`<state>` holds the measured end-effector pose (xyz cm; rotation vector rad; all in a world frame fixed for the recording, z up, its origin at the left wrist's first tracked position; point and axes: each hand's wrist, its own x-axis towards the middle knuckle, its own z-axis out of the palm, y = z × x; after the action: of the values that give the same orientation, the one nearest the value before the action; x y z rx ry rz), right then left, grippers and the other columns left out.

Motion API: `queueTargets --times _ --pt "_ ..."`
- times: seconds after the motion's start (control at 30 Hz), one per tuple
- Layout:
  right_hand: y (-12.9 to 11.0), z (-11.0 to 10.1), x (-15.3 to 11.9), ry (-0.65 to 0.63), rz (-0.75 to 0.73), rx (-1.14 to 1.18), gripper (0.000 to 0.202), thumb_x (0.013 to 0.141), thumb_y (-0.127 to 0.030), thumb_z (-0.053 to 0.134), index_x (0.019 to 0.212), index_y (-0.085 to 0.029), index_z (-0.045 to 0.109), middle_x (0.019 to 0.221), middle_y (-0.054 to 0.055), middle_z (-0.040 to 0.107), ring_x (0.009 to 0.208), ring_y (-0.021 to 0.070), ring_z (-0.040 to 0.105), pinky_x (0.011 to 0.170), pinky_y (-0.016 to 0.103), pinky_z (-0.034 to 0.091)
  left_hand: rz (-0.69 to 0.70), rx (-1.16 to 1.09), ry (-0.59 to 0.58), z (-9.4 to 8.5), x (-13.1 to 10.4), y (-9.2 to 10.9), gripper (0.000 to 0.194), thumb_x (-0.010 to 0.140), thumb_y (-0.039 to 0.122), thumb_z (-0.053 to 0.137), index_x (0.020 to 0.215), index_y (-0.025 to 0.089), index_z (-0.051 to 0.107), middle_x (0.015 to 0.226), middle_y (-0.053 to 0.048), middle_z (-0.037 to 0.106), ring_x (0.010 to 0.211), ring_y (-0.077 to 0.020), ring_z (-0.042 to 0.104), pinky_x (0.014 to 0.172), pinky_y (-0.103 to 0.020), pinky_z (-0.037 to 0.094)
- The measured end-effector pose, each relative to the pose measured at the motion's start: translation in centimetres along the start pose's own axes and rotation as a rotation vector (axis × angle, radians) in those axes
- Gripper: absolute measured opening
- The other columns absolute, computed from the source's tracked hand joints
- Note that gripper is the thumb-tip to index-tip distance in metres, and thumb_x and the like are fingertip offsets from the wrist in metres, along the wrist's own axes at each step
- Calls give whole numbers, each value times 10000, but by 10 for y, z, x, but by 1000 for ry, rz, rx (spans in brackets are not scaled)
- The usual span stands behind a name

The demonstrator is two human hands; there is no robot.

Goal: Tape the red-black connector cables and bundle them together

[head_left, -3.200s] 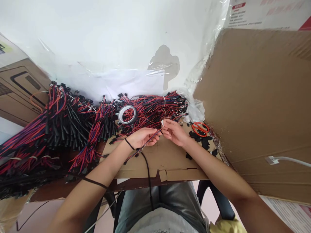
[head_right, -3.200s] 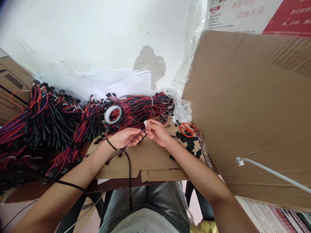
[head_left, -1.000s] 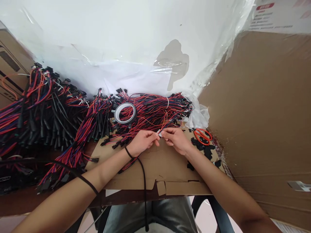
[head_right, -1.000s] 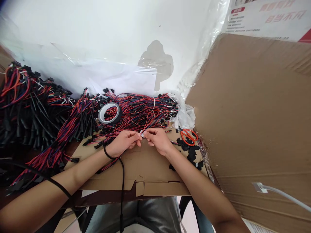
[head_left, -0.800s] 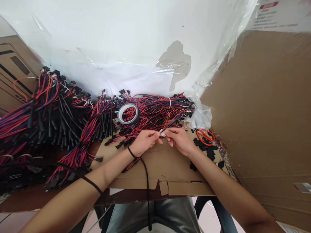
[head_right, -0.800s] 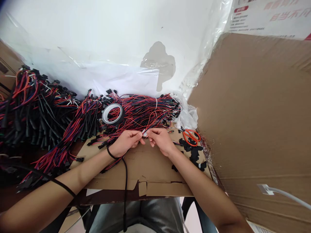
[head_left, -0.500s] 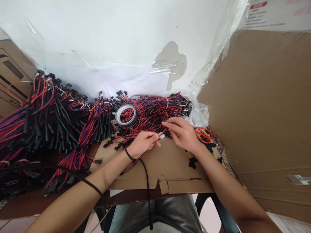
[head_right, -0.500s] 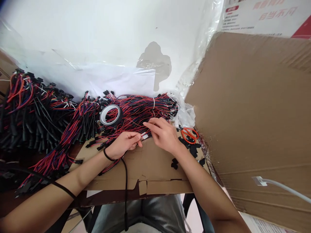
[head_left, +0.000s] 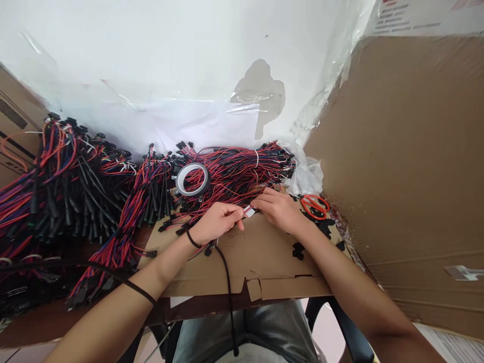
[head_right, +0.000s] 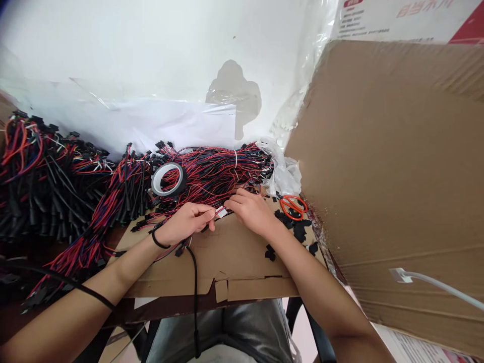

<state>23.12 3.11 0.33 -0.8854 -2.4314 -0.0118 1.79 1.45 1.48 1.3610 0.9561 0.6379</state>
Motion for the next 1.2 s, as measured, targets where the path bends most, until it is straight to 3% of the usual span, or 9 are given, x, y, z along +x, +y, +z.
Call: queueTargets --times 0.07,0.13,0.2,0.4,0.7,0.83,1.03,1.2 --pt "-3 0 0 36 -11 26 334 946 -136 357 959 -211 682 895 76 691 854 194 537 684 308 415 -67 -72 -52 -5 -3 6 348 758 448 700 720 103 674 596 -49 638 451 -66 477 435 -181 350" --pt "-6 -1 0 76 -18 66 336 960 -165 347 962 -207 680 908 84 689 838 196 535 692 319 422 -163 -226 -111 -8 -3 10 338 737 422 725 848 105 688 851 -132 720 651 -161 655 576 -249 500" --pt "-8 -3 1 99 -33 93 341 966 -183 341 956 -203 682 899 92 687 809 199 529 688 328 426 -237 -333 -137 -8 -1 11 324 754 394 715 882 99 682 935 -166 722 788 -221 700 677 -296 543" --pt "-15 -6 3 76 -117 68 346 982 -215 338 940 -183 680 826 95 661 778 198 514 676 318 428 -334 -370 -131 2 10 4 269 872 354 590 811 100 651 824 -127 727 681 -173 703 536 -204 529" --pt "-17 -7 4 107 -258 -134 326 979 -147 354 858 -113 654 748 80 632 739 175 493 631 281 410 -227 -118 -115 2 5 12 315 752 409 715 739 105 633 765 -90 713 507 -115 644 358 -144 394" --pt "-19 -5 4 95 -293 -152 323 979 -140 359 837 -117 649 739 71 628 736 167 499 636 273 411 -186 8 -110 3 2 13 349 726 432 725 692 96 641 755 -99 711 483 -118 633 374 -167 427" --pt "-18 -3 5 102 -295 -187 328 979 -142 359 825 -118 648 731 70 631 718 168 493 627 276 409 -218 -148 -51 -3 -1 6 481 666 546 747 821 98 661 887 -125 721 629 -160 691 546 -233 552" --pt "-16 -1 4 72 -285 -192 327 979 -148 359 822 -130 646 750 71 641 734 169 502 634 279 406 -219 -75 -19 4 2 4 388 678 466 758 747 109 624 737 -79 699 576 -149 671 527 -231 544"
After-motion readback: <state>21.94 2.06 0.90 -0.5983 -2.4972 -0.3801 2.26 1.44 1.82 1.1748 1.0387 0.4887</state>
